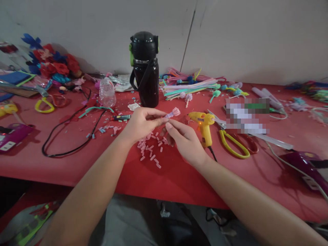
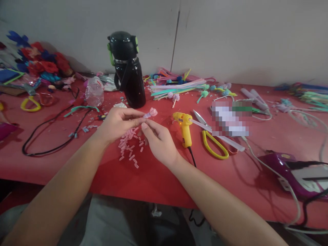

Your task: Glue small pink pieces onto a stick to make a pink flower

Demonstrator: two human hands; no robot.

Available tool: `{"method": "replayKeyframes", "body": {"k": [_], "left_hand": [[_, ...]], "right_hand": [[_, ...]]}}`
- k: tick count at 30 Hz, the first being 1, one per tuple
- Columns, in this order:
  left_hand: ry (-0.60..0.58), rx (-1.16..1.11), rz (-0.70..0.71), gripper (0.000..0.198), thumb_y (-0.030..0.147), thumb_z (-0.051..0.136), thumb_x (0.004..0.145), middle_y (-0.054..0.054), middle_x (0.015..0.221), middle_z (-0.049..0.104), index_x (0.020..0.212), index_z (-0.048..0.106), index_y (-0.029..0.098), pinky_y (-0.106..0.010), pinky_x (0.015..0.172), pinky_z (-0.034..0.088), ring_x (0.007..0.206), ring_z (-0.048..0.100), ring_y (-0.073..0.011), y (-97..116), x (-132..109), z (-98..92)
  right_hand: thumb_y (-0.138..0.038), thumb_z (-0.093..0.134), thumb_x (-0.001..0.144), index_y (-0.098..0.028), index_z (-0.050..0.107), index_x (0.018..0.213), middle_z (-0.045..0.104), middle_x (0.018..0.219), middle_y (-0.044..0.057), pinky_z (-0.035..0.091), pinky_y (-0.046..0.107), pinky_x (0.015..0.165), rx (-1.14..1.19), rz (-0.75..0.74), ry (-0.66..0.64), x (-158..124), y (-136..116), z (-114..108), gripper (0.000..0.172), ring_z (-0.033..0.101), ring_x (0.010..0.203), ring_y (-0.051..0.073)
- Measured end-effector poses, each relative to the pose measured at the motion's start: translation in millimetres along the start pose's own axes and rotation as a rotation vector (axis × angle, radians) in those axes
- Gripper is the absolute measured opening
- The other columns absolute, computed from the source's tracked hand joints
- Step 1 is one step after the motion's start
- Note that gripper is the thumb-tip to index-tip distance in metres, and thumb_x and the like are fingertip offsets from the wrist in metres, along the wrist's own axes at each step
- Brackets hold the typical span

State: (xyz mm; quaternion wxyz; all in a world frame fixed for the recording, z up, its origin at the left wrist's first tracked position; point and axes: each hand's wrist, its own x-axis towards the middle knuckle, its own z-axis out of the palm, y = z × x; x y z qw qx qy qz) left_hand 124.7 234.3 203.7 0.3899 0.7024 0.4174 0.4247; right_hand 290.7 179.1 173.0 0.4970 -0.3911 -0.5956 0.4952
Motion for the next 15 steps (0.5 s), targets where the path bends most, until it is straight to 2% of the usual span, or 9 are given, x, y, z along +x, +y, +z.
{"method": "replayKeyframes", "body": {"k": [4,6,8,10,13,15], "left_hand": [[0.090,0.098,0.044,0.028,0.045,0.085,0.075,-0.006,0.083,0.078,0.082,0.082,0.018,-0.031,0.073,0.056,0.079,0.070,-0.0201,-5,2,-7.5],[0.109,0.084,0.040,0.027,0.045,0.084,0.076,-0.005,0.080,0.077,0.081,0.081,0.019,-0.031,0.071,0.054,0.075,0.068,-0.0189,-8,3,-11.0],[0.110,0.054,0.032,0.025,0.045,0.083,0.077,-0.004,0.078,0.076,0.080,0.080,0.020,-0.031,0.068,0.053,0.071,0.067,-0.0179,-10,3,-13.3],[0.095,0.043,0.031,0.024,0.044,0.083,0.077,-0.004,0.078,0.075,0.080,0.080,0.020,-0.031,0.067,0.052,0.071,0.067,-0.0180,-9,3,-14.3],[0.020,0.047,0.031,0.026,0.045,0.083,0.077,-0.005,0.081,0.076,0.082,0.080,0.020,-0.031,0.069,0.053,0.075,0.068,-0.0192,-4,2,-13.5],[-0.055,0.045,0.024,0.028,0.047,0.082,0.078,-0.005,0.080,0.076,0.082,0.080,0.019,-0.031,0.070,0.054,0.075,0.069,-0.0193,-1,1,-12.1]], "right_hand": [[-0.045,0.060,0.096,-0.019,0.065,0.079,0.056,0.065,-0.001,0.040,0.029,0.057,-0.104,0.045,-0.006,1,0,-3,0.032,0.048,0.058,0.012],[-0.044,0.067,0.091,-0.019,0.062,0.076,0.057,0.066,-0.001,0.040,0.030,0.057,-0.171,0.042,0.081,4,2,-7,0.030,0.050,0.059,0.012],[-0.043,0.075,0.085,-0.021,0.058,0.081,0.059,0.069,-0.001,0.041,0.030,0.059,-0.204,0.021,0.220,7,4,-11,0.028,0.053,0.062,0.013],[-0.041,0.080,0.080,-0.022,0.057,0.096,0.061,0.072,-0.002,0.042,0.030,0.059,-0.189,0.013,0.305,10,4,-15,0.034,0.056,0.064,0.014],[-0.043,0.079,0.081,-0.022,0.058,0.117,0.061,0.067,-0.004,0.040,0.031,0.056,-0.176,0.013,0.262,14,2,-20,0.046,0.051,0.058,0.014],[-0.045,0.076,0.084,-0.021,0.063,0.113,0.054,0.061,-0.006,0.036,0.030,0.053,-0.211,-0.014,0.212,15,2,-21,0.039,0.045,0.054,0.013]]}}
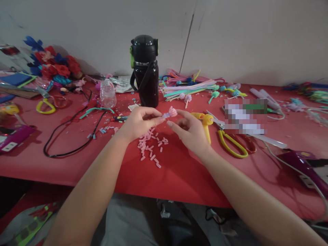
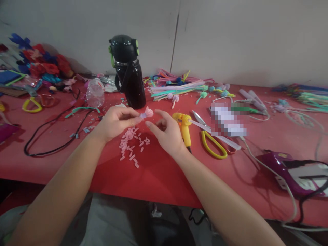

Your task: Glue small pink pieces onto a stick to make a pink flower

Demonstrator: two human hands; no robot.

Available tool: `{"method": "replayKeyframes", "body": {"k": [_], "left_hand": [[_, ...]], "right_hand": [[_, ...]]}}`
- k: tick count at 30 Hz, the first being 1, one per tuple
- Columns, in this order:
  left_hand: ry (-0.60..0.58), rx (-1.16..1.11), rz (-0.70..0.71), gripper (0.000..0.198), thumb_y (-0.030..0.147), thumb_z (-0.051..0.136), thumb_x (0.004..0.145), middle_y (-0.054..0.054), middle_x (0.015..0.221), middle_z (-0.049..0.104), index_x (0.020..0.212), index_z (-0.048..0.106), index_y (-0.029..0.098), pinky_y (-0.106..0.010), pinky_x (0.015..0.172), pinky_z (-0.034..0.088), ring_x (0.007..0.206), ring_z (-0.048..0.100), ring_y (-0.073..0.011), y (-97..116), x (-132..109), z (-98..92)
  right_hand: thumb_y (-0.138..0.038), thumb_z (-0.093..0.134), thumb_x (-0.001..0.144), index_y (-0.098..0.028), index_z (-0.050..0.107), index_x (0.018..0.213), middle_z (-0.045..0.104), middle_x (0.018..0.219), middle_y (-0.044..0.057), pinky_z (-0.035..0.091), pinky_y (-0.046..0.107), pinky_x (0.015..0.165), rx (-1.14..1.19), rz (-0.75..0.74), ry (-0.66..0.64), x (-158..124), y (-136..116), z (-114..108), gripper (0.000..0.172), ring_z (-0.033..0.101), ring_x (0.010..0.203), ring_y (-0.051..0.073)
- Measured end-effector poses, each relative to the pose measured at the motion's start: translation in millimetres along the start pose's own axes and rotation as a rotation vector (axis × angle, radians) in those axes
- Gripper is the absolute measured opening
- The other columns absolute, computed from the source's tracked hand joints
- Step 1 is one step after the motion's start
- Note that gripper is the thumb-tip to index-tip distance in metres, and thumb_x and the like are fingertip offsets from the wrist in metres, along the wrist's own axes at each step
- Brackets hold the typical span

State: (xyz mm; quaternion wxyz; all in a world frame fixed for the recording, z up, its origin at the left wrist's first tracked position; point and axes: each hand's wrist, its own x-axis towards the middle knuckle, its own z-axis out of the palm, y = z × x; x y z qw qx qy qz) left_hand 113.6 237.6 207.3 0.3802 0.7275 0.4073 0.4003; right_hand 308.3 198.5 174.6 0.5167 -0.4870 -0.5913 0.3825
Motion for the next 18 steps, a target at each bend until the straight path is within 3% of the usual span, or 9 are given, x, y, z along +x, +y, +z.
{"method": "replayKeyframes", "body": {"k": [2,4,11,15,18], "left_hand": [[-0.047,-0.003,-0.006,0.030,0.048,0.082,0.078,-0.005,0.078,0.076,0.081,0.080,0.018,-0.030,0.070,0.053,0.073,0.068,-0.0187,2,0,1.2],[-0.044,-0.004,-0.002,0.029,0.047,0.083,0.077,-0.005,0.078,0.076,0.081,0.080,0.018,-0.030,0.070,0.053,0.073,0.068,-0.0184,3,-1,1.8],[0.163,-0.084,0.099,0.020,0.043,0.086,0.076,-0.002,0.083,0.076,0.080,0.081,0.024,-0.033,0.076,0.053,0.079,0.068,-0.0182,1,0,-7.8],[0.336,-0.102,0.125,0.017,0.041,0.087,0.075,-0.001,0.077,0.072,0.078,0.080,0.025,-0.031,0.068,0.050,0.072,0.064,-0.0157,3,0,-15.5],[0.310,-0.023,0.121,0.016,0.039,0.086,0.076,-0.002,0.078,0.073,0.079,0.081,0.024,-0.031,0.066,0.050,0.071,0.063,-0.0159,3,0,-15.6]], "right_hand": [[-0.047,0.070,0.089,-0.021,0.068,0.096,0.049,0.058,-0.006,0.033,0.029,0.052,-0.025,-0.034,-0.037,1,1,0,0.027,0.041,0.053,0.012],[-0.048,0.064,0.093,-0.020,0.067,0.081,0.050,0.060,-0.004,0.032,0.029,0.052,-0.042,-0.040,-0.072,1,4,-1,0.030,0.040,0.053,0.011],[-0.053,0.060,0.093,-0.021,0.052,0.058,0.047,0.052,-0.003,0.030,0.030,0.050,-0.229,0.008,-0.173,1,8,-3,0.048,0.038,0.050,0.011],[-0.057,0.063,0.090,-0.021,0.049,0.052,0.044,0.049,-0.002,0.030,0.031,0.051,-0.412,-0.052,-0.197,0,10,-5,0.054,0.037,0.051,0.012],[-0.043,0.062,0.092,-0.019,0.071,0.076,0.063,0.065,0.002,0.041,0.032,0.058,-0.408,-0.100,-0.177,1,15,-6,0.030,0.050,0.057,0.014]]}}
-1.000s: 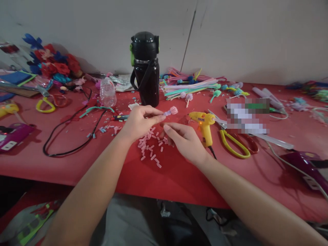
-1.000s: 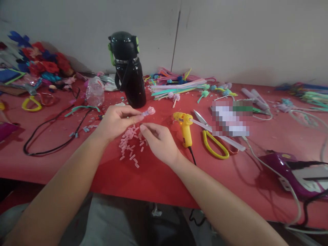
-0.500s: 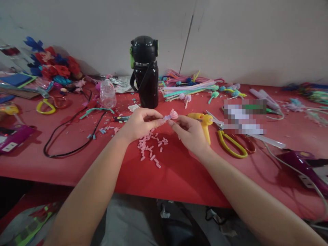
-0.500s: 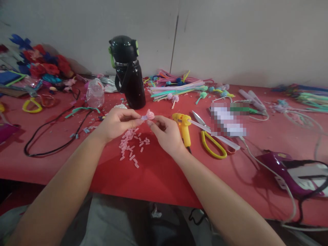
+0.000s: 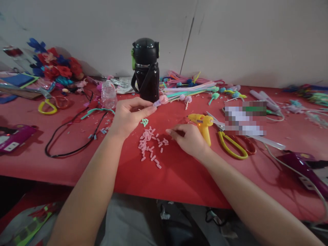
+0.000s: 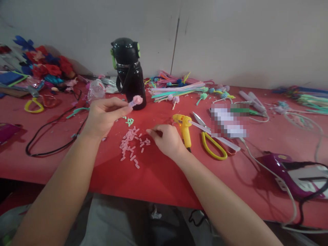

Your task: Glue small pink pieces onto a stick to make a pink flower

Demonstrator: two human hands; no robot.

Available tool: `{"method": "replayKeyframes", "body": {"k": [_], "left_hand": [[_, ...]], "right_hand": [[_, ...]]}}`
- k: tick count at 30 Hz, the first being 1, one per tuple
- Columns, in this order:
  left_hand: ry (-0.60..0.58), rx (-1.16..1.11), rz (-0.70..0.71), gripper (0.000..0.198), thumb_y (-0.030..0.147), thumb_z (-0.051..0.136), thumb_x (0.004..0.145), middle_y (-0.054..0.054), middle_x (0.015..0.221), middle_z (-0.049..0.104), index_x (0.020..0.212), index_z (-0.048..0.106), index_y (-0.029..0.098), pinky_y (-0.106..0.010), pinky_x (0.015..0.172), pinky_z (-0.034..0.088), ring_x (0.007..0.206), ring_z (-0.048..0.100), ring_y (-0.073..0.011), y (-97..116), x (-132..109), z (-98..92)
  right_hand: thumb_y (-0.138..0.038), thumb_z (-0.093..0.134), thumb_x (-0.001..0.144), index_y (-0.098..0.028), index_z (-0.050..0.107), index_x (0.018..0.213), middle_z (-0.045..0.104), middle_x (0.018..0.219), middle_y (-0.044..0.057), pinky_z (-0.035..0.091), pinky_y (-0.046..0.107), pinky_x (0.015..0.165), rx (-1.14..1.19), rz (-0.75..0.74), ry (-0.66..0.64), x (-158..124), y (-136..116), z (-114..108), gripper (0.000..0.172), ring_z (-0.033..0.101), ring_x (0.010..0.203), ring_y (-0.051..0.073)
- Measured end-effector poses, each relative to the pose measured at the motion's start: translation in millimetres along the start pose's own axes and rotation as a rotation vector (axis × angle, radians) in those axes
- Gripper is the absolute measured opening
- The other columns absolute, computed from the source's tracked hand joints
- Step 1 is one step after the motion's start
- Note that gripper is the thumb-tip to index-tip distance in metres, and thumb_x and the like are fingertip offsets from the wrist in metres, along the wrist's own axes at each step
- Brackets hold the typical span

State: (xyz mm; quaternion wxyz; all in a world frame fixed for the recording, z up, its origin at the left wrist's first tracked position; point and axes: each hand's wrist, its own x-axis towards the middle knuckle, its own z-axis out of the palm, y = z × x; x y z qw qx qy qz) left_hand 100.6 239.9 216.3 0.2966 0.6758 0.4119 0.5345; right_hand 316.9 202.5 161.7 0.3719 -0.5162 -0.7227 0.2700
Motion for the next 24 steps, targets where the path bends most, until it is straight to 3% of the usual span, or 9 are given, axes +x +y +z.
{"method": "replayKeyframes", "body": {"k": [1,3,5,12,24], "left_hand": [[-0.033,0.041,0.005,0.016,0.040,0.085,0.077,-0.003,0.079,0.074,0.079,0.081,0.024,-0.031,0.066,0.050,0.072,0.064,-0.0165,0,0,1.0],[-0.100,0.116,0.018,0.019,0.041,0.084,0.077,-0.005,0.082,0.075,0.080,0.082,0.023,-0.031,0.066,0.050,0.073,0.065,-0.0176,-2,-1,3.5],[-0.149,0.163,0.032,0.019,0.041,0.083,0.078,-0.005,0.083,0.075,0.081,0.082,0.022,-0.030,0.065,0.049,0.073,0.066,-0.0174,-6,-2,5.8],[-0.205,0.274,0.081,0.013,0.032,0.080,0.080,-0.005,0.078,0.072,0.079,0.082,0.020,-0.026,0.062,0.045,0.068,0.061,-0.0134,-12,-2,7.4],[-0.268,0.310,0.098,0.010,0.031,0.080,0.080,-0.004,0.080,0.075,0.078,0.082,0.022,-0.027,0.067,0.047,0.074,0.064,-0.0161,-10,-3,6.5]], "right_hand": [[-0.036,0.062,0.091,-0.019,0.075,0.094,0.070,0.078,0.004,0.045,0.032,0.063,0.015,-0.027,0.028,0,2,1,0.021,0.056,0.062,0.016],[-0.024,0.063,0.085,-0.019,0.069,0.125,0.074,0.101,0.008,0.051,0.035,0.071,0.038,-0.072,0.096,1,3,1,0.041,0.062,0.071,0.017],[-0.021,0.063,0.083,-0.019,0.064,0.133,0.073,0.110,0.010,0.054,0.036,0.073,0.064,-0.081,0.149,2,3,1,0.051,0.064,0.073,0.017],[-0.033,0.067,0.090,-0.020,0.072,0.098,0.072,0.087,0.005,0.050,0.032,0.066,0.151,-0.071,0.302,0,-9,-8,0.016,0.062,0.072,0.016],[-0.038,0.071,0.092,-0.022,0.072,0.086,0.071,0.082,0.003,0.047,0.033,0.067,0.118,-0.109,0.308,1,-11,-10,0.017,0.058,0.068,0.016]]}}
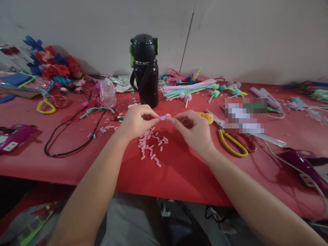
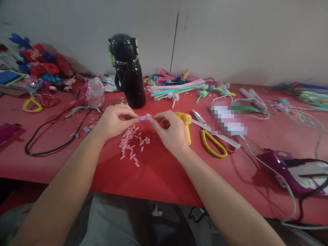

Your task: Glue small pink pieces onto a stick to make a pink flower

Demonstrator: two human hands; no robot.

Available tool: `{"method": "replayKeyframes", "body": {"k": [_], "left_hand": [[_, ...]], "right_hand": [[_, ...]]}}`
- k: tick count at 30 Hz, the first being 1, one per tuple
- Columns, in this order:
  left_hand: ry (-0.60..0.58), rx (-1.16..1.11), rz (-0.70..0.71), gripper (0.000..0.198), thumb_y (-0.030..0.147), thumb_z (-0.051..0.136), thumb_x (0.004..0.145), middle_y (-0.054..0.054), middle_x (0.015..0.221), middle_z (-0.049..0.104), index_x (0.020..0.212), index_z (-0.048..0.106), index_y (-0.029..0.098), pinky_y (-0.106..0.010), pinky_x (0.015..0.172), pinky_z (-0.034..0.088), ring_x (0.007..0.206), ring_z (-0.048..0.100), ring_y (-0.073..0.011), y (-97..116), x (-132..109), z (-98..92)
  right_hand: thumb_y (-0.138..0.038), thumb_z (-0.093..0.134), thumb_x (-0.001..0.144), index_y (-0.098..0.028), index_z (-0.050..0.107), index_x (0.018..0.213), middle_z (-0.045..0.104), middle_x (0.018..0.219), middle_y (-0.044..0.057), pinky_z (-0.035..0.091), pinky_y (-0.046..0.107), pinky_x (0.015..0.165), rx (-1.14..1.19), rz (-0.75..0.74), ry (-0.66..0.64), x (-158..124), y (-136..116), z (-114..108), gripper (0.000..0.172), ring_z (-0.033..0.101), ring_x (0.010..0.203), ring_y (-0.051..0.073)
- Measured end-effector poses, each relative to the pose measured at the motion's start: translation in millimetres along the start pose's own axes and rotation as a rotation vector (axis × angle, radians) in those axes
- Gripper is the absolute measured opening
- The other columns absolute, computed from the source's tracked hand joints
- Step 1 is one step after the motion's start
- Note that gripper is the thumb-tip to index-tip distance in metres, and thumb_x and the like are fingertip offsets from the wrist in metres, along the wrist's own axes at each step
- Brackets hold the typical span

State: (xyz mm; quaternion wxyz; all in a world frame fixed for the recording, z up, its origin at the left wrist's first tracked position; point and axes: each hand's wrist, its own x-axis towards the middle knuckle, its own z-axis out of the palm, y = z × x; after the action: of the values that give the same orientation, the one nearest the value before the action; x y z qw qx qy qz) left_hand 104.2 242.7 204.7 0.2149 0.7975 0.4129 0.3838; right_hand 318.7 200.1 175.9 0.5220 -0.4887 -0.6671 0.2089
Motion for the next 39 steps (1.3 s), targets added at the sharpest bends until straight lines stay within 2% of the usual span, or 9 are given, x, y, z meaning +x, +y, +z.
{"method": "replayKeyframes", "body": {"k": [27,39], "left_hand": [[-0.014,0.062,0.087,0.006,0.024,0.079,0.082,-0.004,0.080,0.076,0.078,0.080,0.019,-0.026,0.068,0.051,0.077,0.068,-0.0162,1.3,0.4,0.5],[-0.028,0.032,0.080,0.004,0.021,0.078,0.082,-0.004,0.080,0.076,0.078,0.080,0.019,-0.026,0.068,0.051,0.077,0.068,-0.0159,1.4,0.8,0.2]], "right_hand": [[-0.027,0.066,0.091,-0.020,0.068,0.081,0.071,0.079,0.003,0.047,0.031,0.065,-0.055,-0.036,-0.026,-0.5,-1.2,2.1,0.012,0.059,0.067,0.015],[-0.032,0.069,0.091,-0.020,0.071,0.081,0.072,0.079,0.004,0.048,0.032,0.067,-0.050,-0.017,-0.023,-1.7,-1.5,1.8,0.016,0.061,0.070,0.016]]}}
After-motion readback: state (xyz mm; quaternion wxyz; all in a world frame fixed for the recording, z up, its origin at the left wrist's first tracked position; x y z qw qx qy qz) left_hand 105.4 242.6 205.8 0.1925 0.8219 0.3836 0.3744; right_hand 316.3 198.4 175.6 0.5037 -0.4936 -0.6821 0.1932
